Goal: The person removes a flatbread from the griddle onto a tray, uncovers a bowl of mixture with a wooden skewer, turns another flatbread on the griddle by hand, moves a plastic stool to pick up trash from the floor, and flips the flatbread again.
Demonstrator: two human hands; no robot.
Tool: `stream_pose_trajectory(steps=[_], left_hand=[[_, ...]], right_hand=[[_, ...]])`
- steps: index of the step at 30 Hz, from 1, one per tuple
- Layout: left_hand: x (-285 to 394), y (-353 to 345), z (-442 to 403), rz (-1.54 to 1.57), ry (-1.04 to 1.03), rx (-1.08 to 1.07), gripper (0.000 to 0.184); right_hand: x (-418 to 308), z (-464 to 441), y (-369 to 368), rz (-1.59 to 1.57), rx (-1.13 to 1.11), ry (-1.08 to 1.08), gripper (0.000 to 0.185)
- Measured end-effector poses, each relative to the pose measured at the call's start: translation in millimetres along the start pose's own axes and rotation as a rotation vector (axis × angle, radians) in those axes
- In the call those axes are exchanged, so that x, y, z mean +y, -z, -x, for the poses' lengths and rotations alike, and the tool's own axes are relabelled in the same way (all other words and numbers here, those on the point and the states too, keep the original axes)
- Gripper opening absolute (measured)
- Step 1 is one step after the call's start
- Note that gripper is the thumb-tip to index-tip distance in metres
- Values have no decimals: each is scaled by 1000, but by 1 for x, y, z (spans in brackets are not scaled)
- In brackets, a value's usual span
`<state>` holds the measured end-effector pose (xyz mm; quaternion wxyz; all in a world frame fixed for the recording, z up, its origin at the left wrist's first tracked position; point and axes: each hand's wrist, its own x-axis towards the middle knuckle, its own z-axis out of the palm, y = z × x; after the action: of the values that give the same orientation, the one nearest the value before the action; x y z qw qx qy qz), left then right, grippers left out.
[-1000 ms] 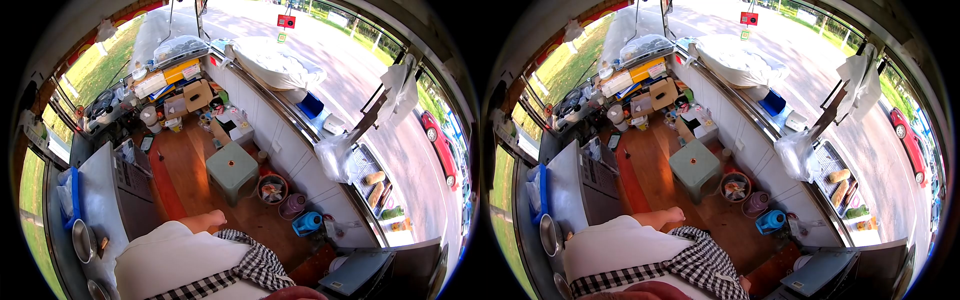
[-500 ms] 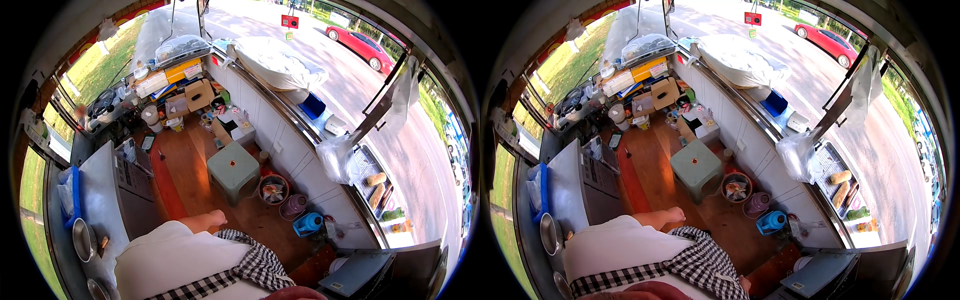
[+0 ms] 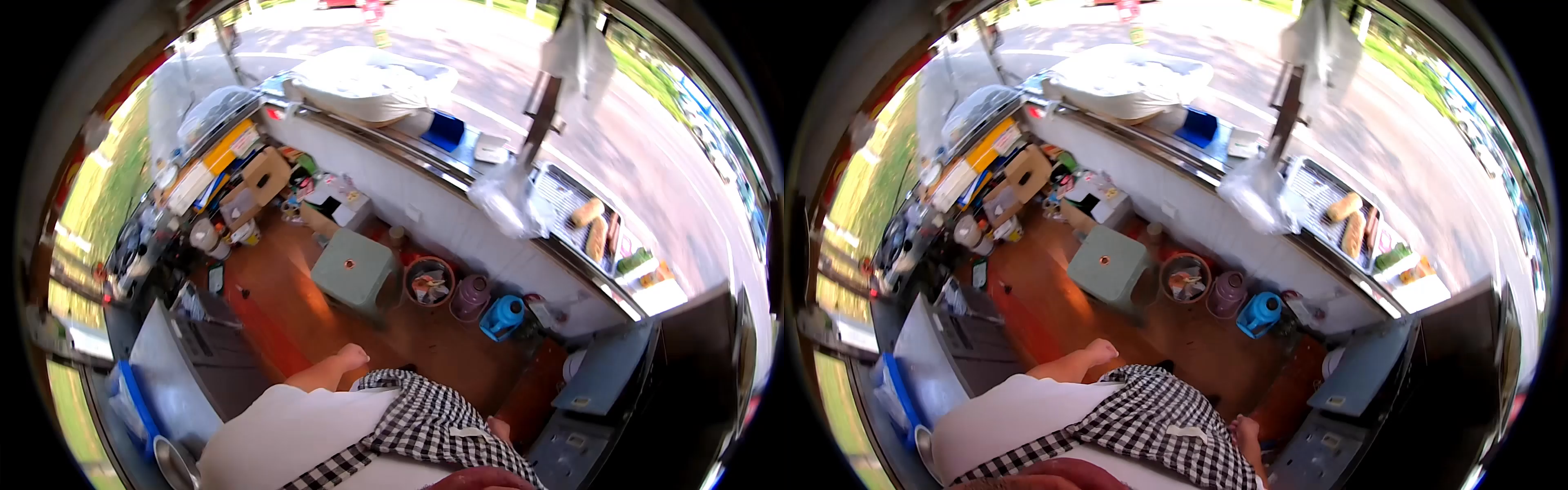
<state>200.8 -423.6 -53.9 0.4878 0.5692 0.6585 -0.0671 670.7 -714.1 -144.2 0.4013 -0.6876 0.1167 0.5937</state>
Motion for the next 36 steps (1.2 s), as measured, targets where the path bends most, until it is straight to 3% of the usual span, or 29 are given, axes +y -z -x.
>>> stream_pose_trajectory(steps=[1, 2, 3, 4, 6, 8, 9, 11, 14, 15, 17, 21, 26, 29, 33, 36], left_hand=[[-2, -3, -12, 9, -17, -16, 25], [-1, -6, -15, 81, 5, -27, 23], [5, -5, -12, 149, 30, -41, 20], [18, -2, -6, 171, -13, -83, 19], [8, 0, -34, 133, -80, -201, 18], [-19, -10, -69, 50, -181, -270, 17], [-19, -13, -77, 36, -250, -272, 17], [-10, -18, -87, 181, -140, -378, 19], [17, -19, -99, -77, -194, -354, 21], [36, -19, -87, -180, -247, -280, 22], [59, -23, -89, -184, -293, -340, 23], [90, -42, -101, -301, -262, -289, 22], [115, -72, -107, -324, -265, -317, 23], [122, -84, -112, -356, -321, -335, 26], [126, -94, -118, -465, -369, -336, 31], [128, -92, -112, -465, -360, -335, 33]], right_hand=[[-48, 90, -43, 151, 78, 3, 17], [-42, 92, -39, -86, 51, -15, 20], [-34, 84, -25, -20, 43, -1, 16], [-6, 40, 1, -265, -62, -31, 17], [-18, 73, -11, -13, 173, 34, 18], [-15, 87, -7, 69, 267, 20, 18], [-5, 87, 1, 8, 272, 11, 18], [10, 89, 10, -77, 262, 6, 19], [28, 107, 22, -308, 185, -99, 20], [37, 107, 25, -265, 262, -76, 20], [64, 107, 20, -174, 428, -37, 21], [98, 108, 31, -296, 375, -70, 17], [159, 68, 62, -337, 252, 78, 16], [153, 91, 60, -368, 410, 39, 15], [206, 43, 80, 36, 308, 287, 17], [207, 43, 84, 218, 313, 337, 17]])
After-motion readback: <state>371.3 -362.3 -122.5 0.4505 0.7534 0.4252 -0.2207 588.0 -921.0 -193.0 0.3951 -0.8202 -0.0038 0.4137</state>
